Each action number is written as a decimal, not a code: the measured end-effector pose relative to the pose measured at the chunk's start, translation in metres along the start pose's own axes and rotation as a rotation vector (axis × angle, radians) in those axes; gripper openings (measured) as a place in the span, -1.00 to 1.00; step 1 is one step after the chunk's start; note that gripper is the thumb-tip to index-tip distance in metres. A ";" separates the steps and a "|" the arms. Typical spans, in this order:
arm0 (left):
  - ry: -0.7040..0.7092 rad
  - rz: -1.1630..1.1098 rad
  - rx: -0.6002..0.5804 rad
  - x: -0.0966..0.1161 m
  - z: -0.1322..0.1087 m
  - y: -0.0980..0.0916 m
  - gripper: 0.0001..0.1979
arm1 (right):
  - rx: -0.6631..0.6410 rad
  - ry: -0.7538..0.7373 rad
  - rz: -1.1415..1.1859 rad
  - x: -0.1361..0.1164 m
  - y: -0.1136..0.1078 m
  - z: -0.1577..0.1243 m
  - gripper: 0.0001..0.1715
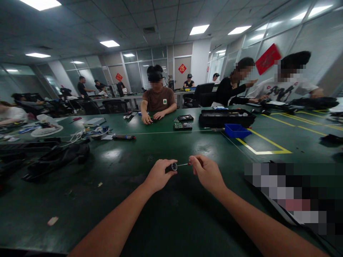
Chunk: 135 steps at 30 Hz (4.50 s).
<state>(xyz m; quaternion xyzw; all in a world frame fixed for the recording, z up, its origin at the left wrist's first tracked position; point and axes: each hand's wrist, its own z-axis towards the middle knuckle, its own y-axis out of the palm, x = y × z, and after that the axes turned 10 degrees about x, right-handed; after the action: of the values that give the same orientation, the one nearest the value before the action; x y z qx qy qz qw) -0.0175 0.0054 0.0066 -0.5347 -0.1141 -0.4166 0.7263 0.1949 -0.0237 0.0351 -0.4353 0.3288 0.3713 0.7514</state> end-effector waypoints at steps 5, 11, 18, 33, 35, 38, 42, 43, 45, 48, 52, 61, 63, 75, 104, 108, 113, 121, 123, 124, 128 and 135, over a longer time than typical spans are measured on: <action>0.000 -0.017 0.044 -0.002 0.001 -0.002 -0.58 | -0.031 -0.033 0.092 0.004 0.002 -0.001 -0.66; -0.006 -0.018 0.038 0.000 0.002 -0.003 -0.59 | -0.044 -0.021 0.036 0.004 0.002 -0.001 -0.55; 0.000 -0.010 0.026 0.000 0.002 -0.002 -0.58 | -0.019 0.014 0.148 0.007 0.004 -0.002 -0.71; 0.064 -0.054 0.109 0.003 0.004 -0.005 -0.59 | 0.042 0.551 0.825 0.014 0.015 0.008 -0.77; 0.072 -0.031 0.096 0.005 0.005 -0.007 -0.60 | 0.039 0.671 0.901 0.017 0.016 0.010 -0.78; 0.038 -0.003 0.051 0.007 0.005 -0.007 -0.61 | 0.097 0.579 0.860 0.020 0.017 0.009 -0.78; 0.018 0.009 0.036 0.006 0.004 -0.006 -0.60 | 0.146 0.400 0.705 0.022 0.017 0.007 -0.68; 0.018 0.009 0.037 0.006 0.004 -0.006 -0.60 | 0.150 0.369 0.663 0.022 0.017 0.006 -0.66; 0.021 0.007 0.036 0.006 0.004 -0.005 -0.60 | 0.146 0.308 0.583 0.022 0.017 0.005 -0.63; 0.014 0.013 0.031 0.006 0.004 -0.005 -0.59 | 0.143 0.219 0.491 0.021 0.017 0.004 -0.61; 0.019 0.025 0.023 0.007 0.004 -0.005 -0.58 | 0.138 0.176 0.468 0.020 0.016 0.004 -0.60; 0.019 0.009 0.021 0.004 0.002 -0.003 -0.57 | 0.099 0.090 0.141 -0.003 -0.001 0.000 -0.58; 0.020 0.008 0.020 0.004 0.001 -0.003 -0.57 | 0.095 0.036 0.159 -0.002 -0.001 -0.002 -0.65; -0.009 0.018 0.037 0.005 0.001 -0.002 -0.59 | 0.116 0.116 0.329 0.006 0.009 -0.001 -0.65; 0.010 0.056 -0.062 0.007 0.000 -0.004 -0.60 | 0.093 0.129 0.232 0.005 0.001 0.005 -0.53; 0.022 0.052 -0.049 0.005 0.001 -0.002 -0.62 | 0.096 0.071 0.107 -0.001 -0.004 0.003 -0.57; 0.018 0.067 -0.044 0.003 0.000 0.000 -0.65 | 0.033 -0.036 0.176 0.006 -0.001 0.002 -0.78; 0.026 0.058 -0.027 0.002 -0.001 0.000 -0.61 | 0.025 -0.006 0.016 0.003 0.000 0.000 -0.56; 0.024 0.058 -0.028 0.002 0.000 0.000 -0.62 | 0.034 -0.028 0.005 0.003 0.002 0.000 -0.63; 0.024 0.058 -0.029 0.001 0.000 -0.001 -0.62 | 0.035 -0.044 0.023 0.004 0.002 0.000 -0.67; 0.022 0.047 -0.013 0.001 0.000 -0.002 -0.63 | 0.003 -0.046 0.086 0.006 0.002 -0.001 -0.74; 0.022 0.055 -0.029 0.006 0.001 -0.001 -0.63 | 0.085 0.068 0.188 0.005 0.003 -0.004 -0.70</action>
<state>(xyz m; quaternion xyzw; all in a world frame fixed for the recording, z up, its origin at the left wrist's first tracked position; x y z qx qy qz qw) -0.0143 0.0029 0.0113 -0.5434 -0.0855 -0.4039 0.7309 0.1942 -0.0251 0.0286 -0.3826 0.4091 0.4106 0.7195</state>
